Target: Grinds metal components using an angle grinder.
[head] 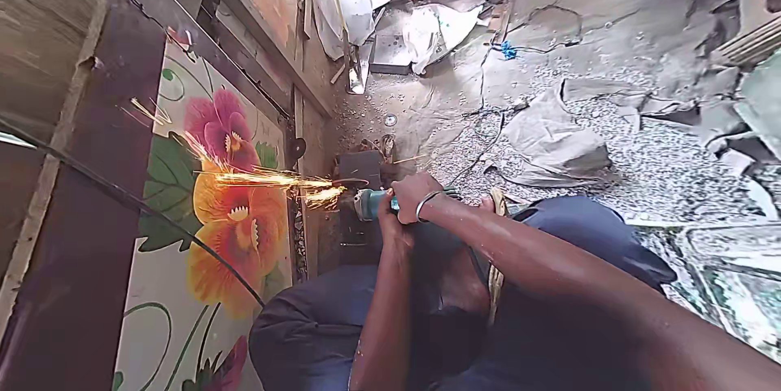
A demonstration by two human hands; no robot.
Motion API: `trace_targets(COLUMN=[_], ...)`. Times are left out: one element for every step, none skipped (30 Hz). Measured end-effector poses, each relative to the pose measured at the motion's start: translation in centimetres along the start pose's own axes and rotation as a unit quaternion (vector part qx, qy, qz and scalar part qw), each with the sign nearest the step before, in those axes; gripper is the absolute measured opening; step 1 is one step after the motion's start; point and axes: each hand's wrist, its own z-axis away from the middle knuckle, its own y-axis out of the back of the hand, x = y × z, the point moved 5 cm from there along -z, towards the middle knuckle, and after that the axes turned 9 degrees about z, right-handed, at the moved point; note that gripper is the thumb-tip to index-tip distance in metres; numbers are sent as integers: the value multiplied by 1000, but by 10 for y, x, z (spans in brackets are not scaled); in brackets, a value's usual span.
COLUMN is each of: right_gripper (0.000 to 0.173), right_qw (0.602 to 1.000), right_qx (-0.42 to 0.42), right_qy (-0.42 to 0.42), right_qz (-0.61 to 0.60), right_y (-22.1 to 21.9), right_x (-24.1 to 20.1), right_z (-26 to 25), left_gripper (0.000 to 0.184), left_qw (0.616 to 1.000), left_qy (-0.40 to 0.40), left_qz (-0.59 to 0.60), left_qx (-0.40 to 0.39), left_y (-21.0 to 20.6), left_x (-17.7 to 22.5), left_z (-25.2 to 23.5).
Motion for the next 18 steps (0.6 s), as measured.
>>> trace_targets(right_gripper=[61,62,63,64,65,65,66,66,66,65,64,63,62,60,59,59,59,59], right_qw=[1000,1000,1000,1000,1000,1000,1000,1000,999,1000,1000,1000,1000,1000,1000,1000,1000,1000], right_qx=[1,7,10,9,11,13,16,19,17,14,13,11,10,7,6,5,8,11], right_qy=[0,2,4,4,5,7,9,8,6,4,3,2,3,1,-1,-2,-4,-4], right_qz=[-6,-9,-13,-16,-17,-21,-23,-24,-27,-28,-26,-24,-23,-23,-23,-26,-27,-25], right_y=[-1,1,1,0,-1,-2,-3,-4,-4,-4,-2,-2,-1,0,1,2,2,3], right_x=[1,3,5,6,7,7,8,8,8,7,6,5,3,2,1,0,0,-1], right_z=[0,-2,-4,-4,-5,-5,-5,-4,-2,-1,0,2,4,6,8,9,9,9], left_gripper=[21,21,22,23,24,26,28,29,30,30,30,29,28,27,26,27,28,29], left_qw=[1000,1000,1000,1000,999,999,998,997,996,995,995,994,993,992,991,992,993,992], left_qy=[-1,-3,-4,-3,-2,-6,-6,-3,2,4,3,6,13,19,23,19,15,7], left_qz=[-5,-12,-13,4,20,21,25,34,41,41,42,42,43,42,45,42,37,35], left_qx=[4,7,3,-21,-40,-45,-54,-69,-85,-93,-93,-97,-109,-121,-125,-117,-115,-118], left_y=[-1,-6,-11,-11,-11,-14,-14,-10,-6,-4,-4,-3,-1,3,7,8,8,8], left_x=[0,0,0,-3,-5,-5,-7,-9,-12,-12,-11,-10,-9,-9,-9,-9,-9,-9], left_z=[1,3,6,5,5,7,7,3,0,-2,-3,-2,-3,-6,-10,-12,-11,-10])
